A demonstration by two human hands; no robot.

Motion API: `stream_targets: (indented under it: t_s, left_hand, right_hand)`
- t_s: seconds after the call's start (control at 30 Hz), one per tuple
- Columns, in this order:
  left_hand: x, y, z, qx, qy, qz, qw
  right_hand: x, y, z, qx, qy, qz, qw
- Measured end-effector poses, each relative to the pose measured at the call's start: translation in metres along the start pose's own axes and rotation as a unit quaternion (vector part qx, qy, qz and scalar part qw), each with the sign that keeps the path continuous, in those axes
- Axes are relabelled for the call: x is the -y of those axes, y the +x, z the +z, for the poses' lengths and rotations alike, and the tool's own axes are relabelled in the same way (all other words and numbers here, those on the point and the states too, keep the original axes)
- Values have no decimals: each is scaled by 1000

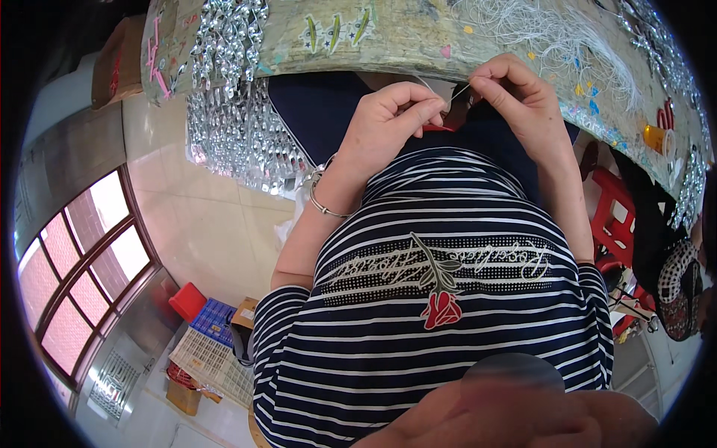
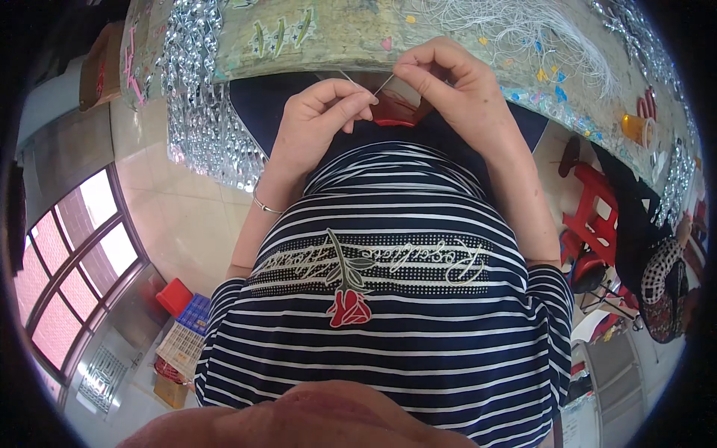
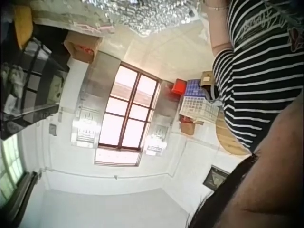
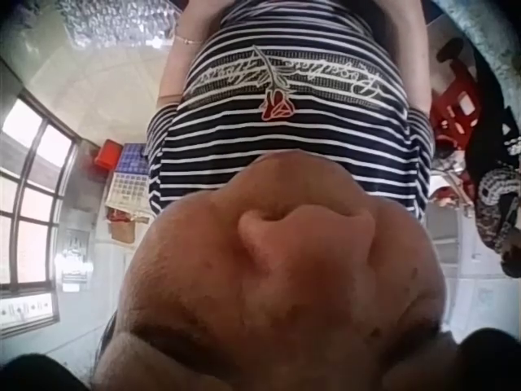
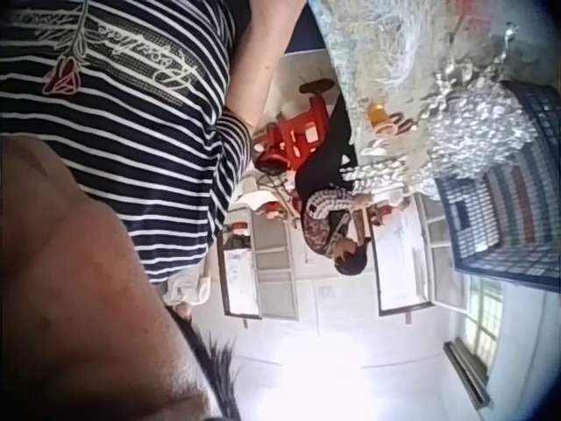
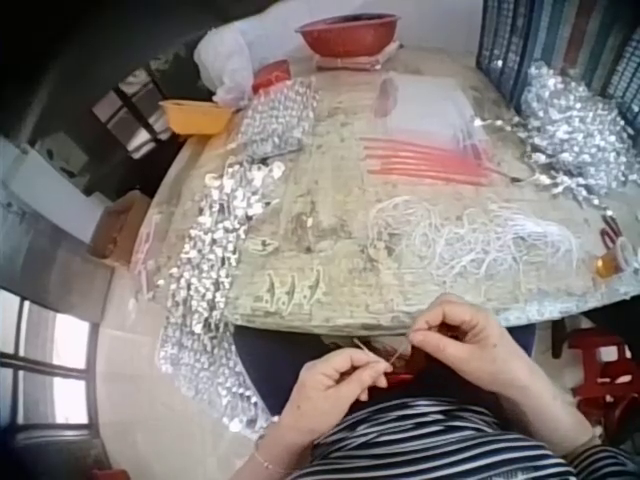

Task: Assembling small toy components and hooks at a factory workbench.

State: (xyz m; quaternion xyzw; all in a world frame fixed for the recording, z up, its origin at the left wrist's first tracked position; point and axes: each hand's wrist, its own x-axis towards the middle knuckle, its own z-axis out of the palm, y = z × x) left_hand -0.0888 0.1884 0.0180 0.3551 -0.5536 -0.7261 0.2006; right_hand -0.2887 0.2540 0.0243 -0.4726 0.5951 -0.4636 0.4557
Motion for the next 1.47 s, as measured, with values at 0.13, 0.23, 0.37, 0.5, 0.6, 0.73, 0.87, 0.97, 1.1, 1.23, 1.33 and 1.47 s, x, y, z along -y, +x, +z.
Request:
stream_targets:
  t_s: [0.13,0.23,0.37,0.5,0.6,0.73,0.87,0.97,1.1,1.23,1.33,1.47]
  left_hand:
    - [4,-1,2,16,-12,-5,1000]
    - [2,-1,3,12,2,-23,1000]
    - [2,-2,3,27,3,-30,999]
    - [-1,-2,6,34,4,-47,998]
    - [-1,-1,6,35,9,-43,998]
    - [-1,-2,5,31,34,-39,998]
    - [0,-2,5,28,76,-30,996]
    - [6,0,4,31,118,5,993]
    - [10,0,3,27,192,30,981]
    - [13,0,2,31,281,89,955]
    - [13,-1,1,37,287,103,952]
    - [11,-3,2,42,298,99,949]
  right_hand:
    - [0,1,4,-8,88,5,996]
    - [0,2,5,-25,132,31,990]
    - [-1,4,3,-29,178,65,981]
    - [2,7,3,-4,212,54,976]
    - [5,8,3,7,254,65,965]
    - [3,8,7,19,207,68,976]
    - [4,4,8,23,76,49,996]
    - [5,4,9,46,4,42,998]
    - [-3,5,11,74,-14,31,997]
    - [-4,5,14,93,-39,45,994]
    - [-7,5,15,102,-49,38,993]
    - [-2,4,17,111,-84,44,989]
